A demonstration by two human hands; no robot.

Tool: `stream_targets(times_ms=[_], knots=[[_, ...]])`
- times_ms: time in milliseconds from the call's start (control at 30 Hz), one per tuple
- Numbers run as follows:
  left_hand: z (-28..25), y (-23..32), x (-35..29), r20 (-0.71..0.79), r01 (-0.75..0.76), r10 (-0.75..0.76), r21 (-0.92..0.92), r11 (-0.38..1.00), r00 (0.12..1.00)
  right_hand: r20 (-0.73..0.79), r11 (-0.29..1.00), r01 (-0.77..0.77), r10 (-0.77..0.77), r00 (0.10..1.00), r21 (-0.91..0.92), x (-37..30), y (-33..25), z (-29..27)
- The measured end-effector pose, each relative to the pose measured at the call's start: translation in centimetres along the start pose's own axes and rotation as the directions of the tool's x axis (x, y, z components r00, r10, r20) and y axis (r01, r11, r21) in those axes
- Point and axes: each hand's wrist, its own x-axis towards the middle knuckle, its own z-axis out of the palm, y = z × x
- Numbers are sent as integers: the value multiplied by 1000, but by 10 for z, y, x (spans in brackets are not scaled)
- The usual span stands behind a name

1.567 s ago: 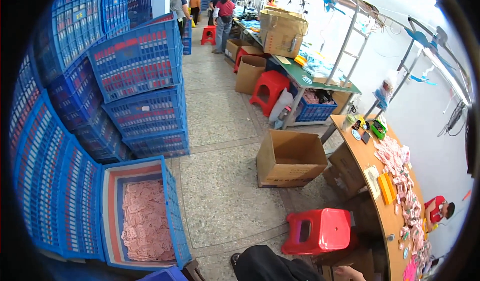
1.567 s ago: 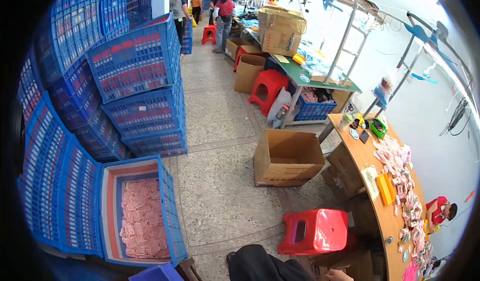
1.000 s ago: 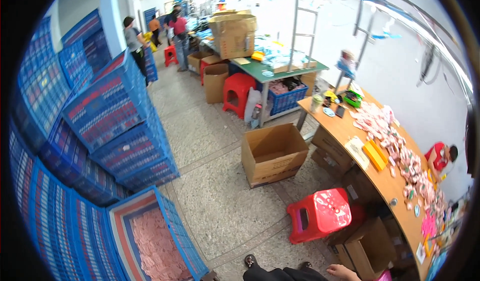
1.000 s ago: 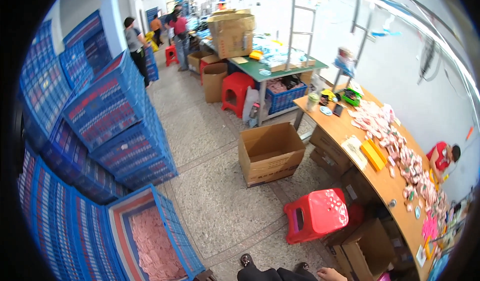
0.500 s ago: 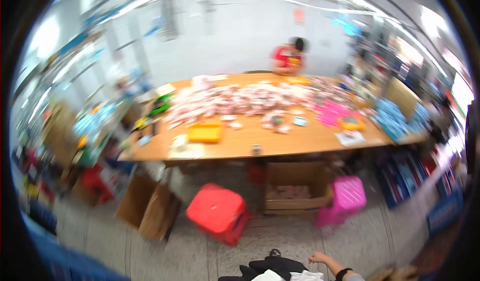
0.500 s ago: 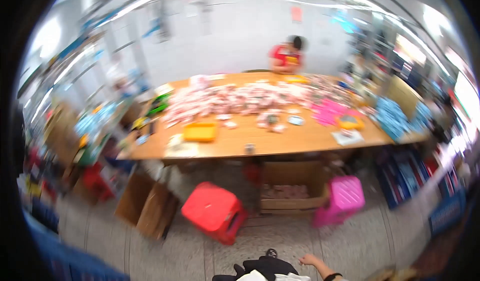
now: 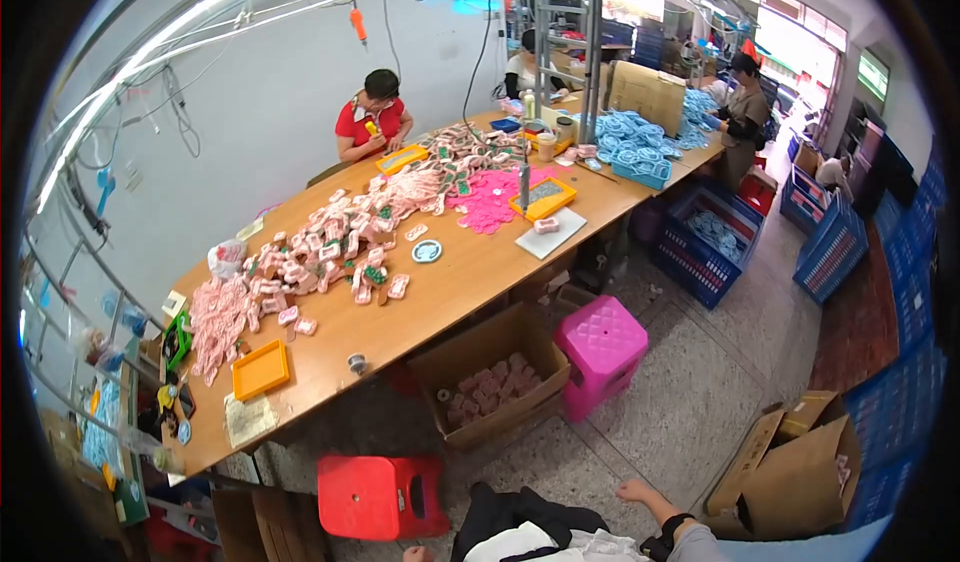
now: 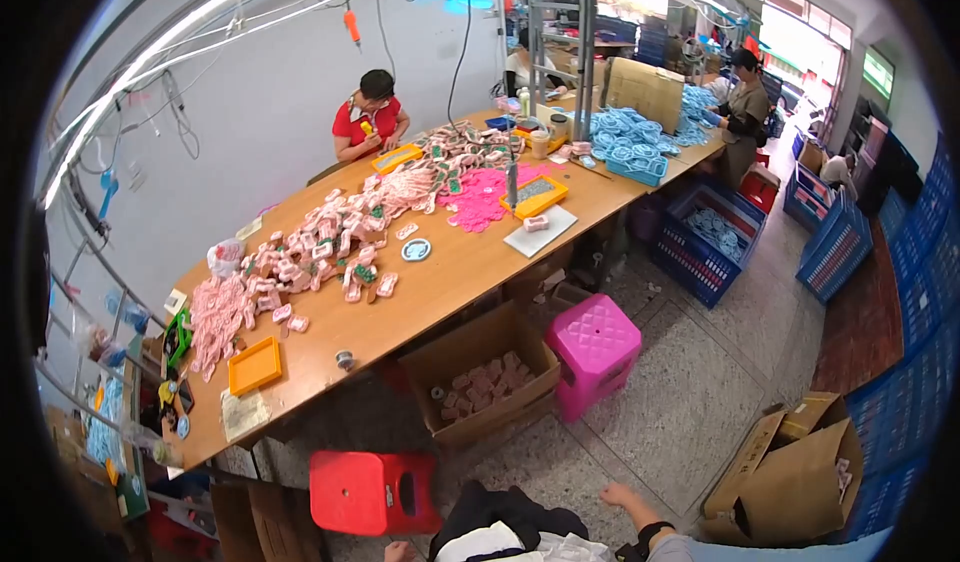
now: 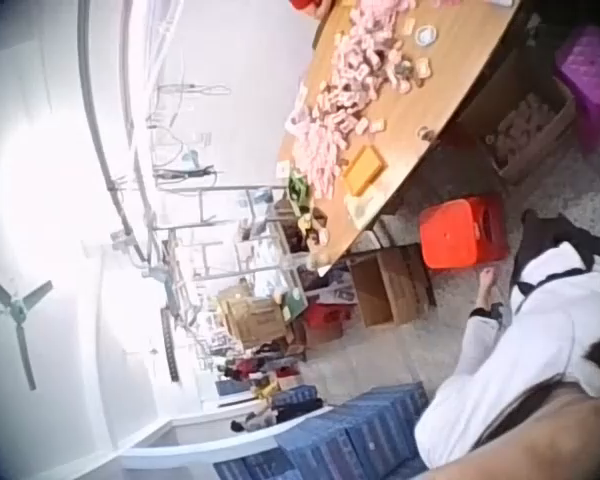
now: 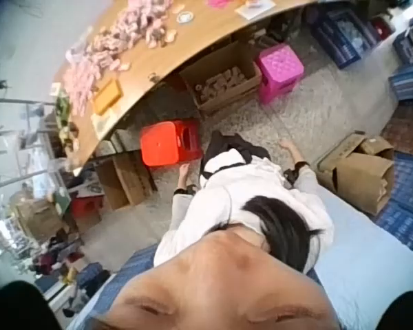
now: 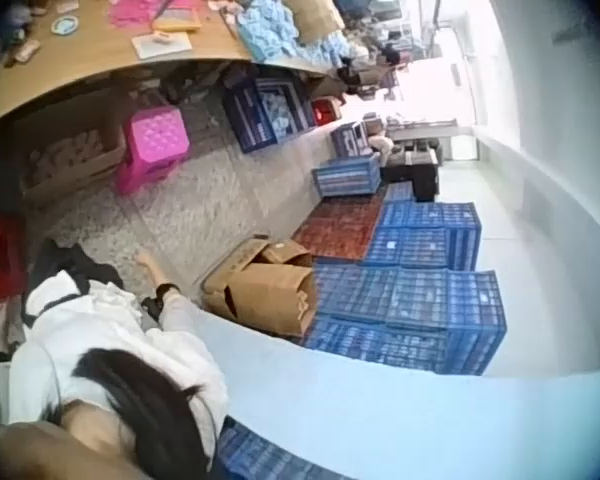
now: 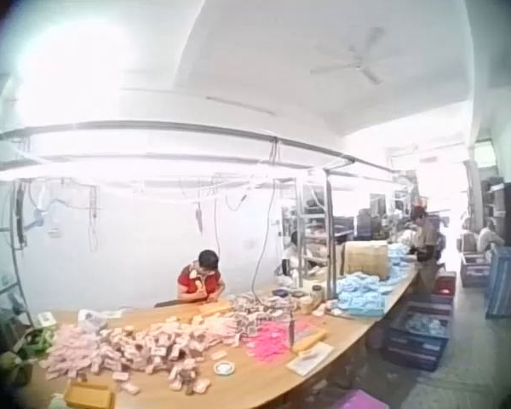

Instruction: Sorting pink and blue plastic components from large crates into smaller trays and onto a workspace table.

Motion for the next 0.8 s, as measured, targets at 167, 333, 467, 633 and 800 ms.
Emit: stream_targets(times_ms=[167,333,467,633,800], knots=[[-22,63,62,30,73,-74,35,997,997,155,958,-218,190,969,185,15,-21,20],[-40,81,86,33,194,-196,39,980,980,237,939,-255,200,951,232,28,-59,34],[-36,123,98,53,145,-141,-77,986,989,146,974,-119,92,985,191,76,-74,13],[-51,133,99,42,153,-148,-174,973,988,-8,977,209,-209,978,45,142,-136,-83],[0,162,106,42,101,-99,-58,993,994,-293,932,362,-344,892,9,201,-194,-212]])
